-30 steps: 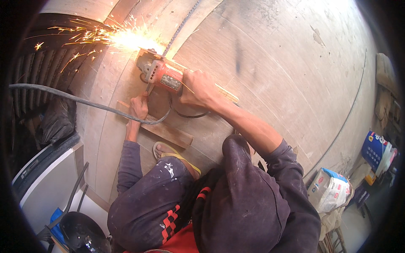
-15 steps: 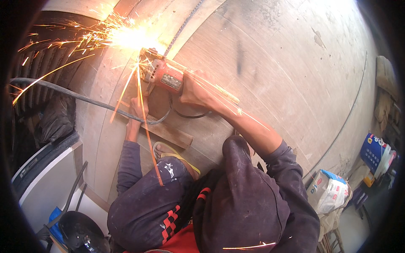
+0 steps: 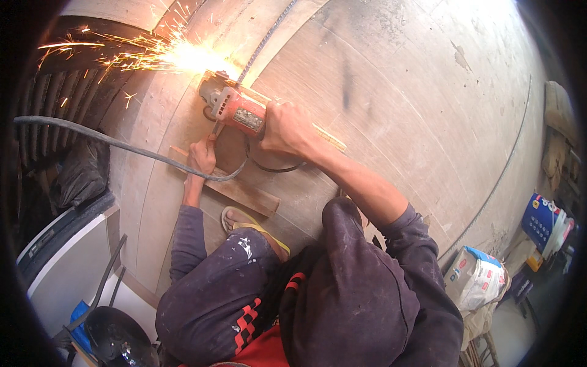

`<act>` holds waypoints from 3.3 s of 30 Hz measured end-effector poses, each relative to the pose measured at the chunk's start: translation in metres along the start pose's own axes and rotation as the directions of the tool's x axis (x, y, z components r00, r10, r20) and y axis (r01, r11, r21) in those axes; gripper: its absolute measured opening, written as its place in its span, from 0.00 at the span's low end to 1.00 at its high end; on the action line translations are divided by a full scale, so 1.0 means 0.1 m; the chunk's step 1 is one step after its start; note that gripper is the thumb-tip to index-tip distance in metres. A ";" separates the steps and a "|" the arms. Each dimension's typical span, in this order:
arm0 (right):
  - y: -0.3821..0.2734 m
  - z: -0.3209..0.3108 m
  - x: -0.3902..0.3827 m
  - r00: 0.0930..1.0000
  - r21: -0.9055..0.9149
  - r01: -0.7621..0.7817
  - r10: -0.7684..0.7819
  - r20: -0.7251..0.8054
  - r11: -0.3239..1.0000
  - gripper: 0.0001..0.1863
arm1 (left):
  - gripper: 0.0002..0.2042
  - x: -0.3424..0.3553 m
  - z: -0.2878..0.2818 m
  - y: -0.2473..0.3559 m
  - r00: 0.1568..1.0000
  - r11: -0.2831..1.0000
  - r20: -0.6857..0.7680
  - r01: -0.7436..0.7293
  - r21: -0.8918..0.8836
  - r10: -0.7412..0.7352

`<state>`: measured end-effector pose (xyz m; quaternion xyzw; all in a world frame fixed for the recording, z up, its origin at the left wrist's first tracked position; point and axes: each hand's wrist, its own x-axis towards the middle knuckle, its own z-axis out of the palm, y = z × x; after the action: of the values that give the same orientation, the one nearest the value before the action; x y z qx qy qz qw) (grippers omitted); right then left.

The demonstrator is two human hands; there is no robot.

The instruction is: The person uses an angle grinder to cut a long metal rod into shorter pieces. They position the rod on wooden supports, cut it while sparks fly, then remove the cut piece and repeat the process.

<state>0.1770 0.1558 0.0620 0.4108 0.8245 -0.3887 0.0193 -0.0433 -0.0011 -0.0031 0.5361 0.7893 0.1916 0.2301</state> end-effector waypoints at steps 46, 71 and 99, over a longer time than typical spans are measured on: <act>0.01 0.02 0.01 1.000 -0.009 -0.001 0.001 -0.022 1.000 0.24 | 0.26 0.01 0.02 -0.04 1.000 0.997 0.014 0.022 -0.071 -0.021; 0.01 0.06 0.04 1.000 -0.033 -0.002 0.002 0.002 0.999 0.24 | 0.24 0.01 0.02 -0.05 1.000 0.998 -0.001 -0.007 -0.069 0.007; 0.14 -0.25 -0.66 0.974 0.318 -0.037 0.105 -0.199 0.947 0.29 | 0.17 -0.02 -0.01 -0.07 0.996 0.999 -0.079 -0.049 0.011 0.050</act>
<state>0.2376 0.1338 0.0939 0.4777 0.7343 -0.4670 -0.1206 -0.0489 -0.0056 -0.0059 0.5484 0.7852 0.2147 0.1914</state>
